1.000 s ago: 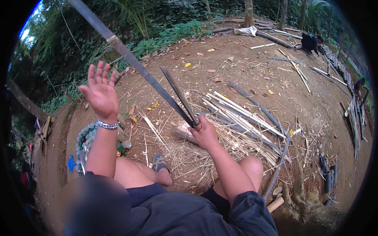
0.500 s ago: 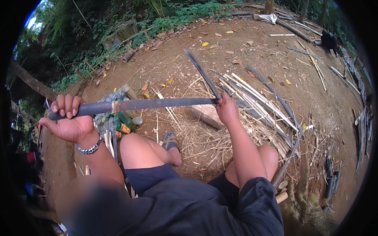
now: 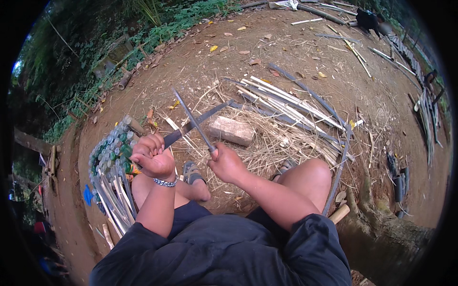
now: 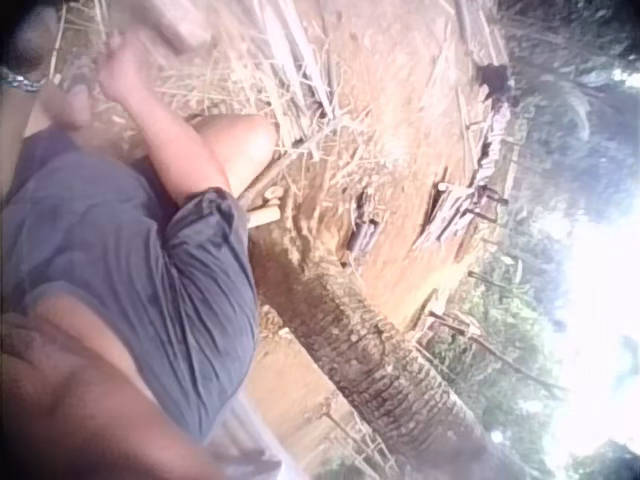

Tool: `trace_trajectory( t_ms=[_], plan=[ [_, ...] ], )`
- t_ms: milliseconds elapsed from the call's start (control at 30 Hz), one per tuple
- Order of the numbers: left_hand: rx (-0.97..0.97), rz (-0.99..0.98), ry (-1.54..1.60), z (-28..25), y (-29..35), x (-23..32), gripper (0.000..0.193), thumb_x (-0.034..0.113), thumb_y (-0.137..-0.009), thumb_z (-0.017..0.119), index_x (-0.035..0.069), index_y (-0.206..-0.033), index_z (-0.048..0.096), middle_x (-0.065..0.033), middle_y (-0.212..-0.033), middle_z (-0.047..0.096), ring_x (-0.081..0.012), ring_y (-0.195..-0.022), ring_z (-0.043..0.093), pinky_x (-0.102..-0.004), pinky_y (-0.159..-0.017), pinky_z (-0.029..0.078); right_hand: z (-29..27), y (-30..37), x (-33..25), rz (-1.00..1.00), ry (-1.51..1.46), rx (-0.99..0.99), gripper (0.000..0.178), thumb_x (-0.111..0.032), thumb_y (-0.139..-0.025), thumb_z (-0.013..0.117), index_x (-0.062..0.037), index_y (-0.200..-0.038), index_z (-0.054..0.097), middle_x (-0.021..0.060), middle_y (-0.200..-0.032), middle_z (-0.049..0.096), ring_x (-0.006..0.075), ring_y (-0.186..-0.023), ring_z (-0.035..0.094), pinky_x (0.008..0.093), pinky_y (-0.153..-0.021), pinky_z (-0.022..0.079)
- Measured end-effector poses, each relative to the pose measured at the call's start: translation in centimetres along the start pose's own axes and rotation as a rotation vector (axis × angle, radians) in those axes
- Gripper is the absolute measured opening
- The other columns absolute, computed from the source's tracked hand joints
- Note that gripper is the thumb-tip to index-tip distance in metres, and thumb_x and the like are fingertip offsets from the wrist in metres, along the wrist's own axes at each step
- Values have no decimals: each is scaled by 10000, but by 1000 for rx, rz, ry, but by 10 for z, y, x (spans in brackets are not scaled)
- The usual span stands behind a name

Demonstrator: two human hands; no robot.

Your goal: The person strips layers from bamboo strips using a knife, alternating between holding the strip and shaving the surface.

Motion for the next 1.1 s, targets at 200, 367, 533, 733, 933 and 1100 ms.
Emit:
trace_trajectory(
  t_ms=[200,367,533,733,933,1100],
  plan=[
    [6,-2,-157,2,23,12,529,510,-1008,318,119,-661,241,-6,-585,273,-114,-495,260,-262,-486,253,32,3,-5,-143,-16,-84,230,-180,-803,622,-50,-974,539,240,-793,626,443,-809,611,510,-725,485],
    [-64,-18,-130,-6,19,16,547,526,-1003,320,119,-652,217,3,-573,260,-120,-497,249,-268,-496,246,26,10,-37,-223,36,-139,191,-150,-829,563,-62,-998,558,244,-813,633,443,-804,617,518,-720,488],
    [-129,-5,-41,9,44,18,551,533,-993,346,120,-643,247,-1,-578,279,-121,-491,264,-275,-492,246,14,-14,7,-2,26,-109,205,-136,-821,573,-35,-998,549,246,-843,638,446,-833,616,509,-737,487],
    [-59,-13,-111,20,46,16,556,546,-986,351,120,-643,254,4,-586,283,-114,-487,254,-281,-496,246,17,-12,11,-17,-17,-119,176,-134,-832,563,-36,-976,543,250,-812,631,436,-808,627,507,-727,487],
    [-9,6,-180,16,36,15,489,483,-1015,321,126,-688,259,3,-602,263,-110,-507,231,-269,-493,238,22,-4,-4,-68,-108,-135,180,-128,-826,562,-26,-972,539,259,-808,626,437,-796,624,506,-733,485],
    [92,26,-215,19,36,14,485,479,-1018,314,130,-686,258,2,-600,260,-113,-507,226,-272,-489,243,28,0,-7,-70,-140,-85,188,-114,-808,561,-29,-973,531,267,-790,618,455,-795,617,518,-718,479]
  ],
)
Point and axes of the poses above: each hand's wrist, its own y-axis away from the middle knuckle, its own z-axis out of the palm, x = y × z, the point moved 4 cm from there along -y, towards the middle knuckle
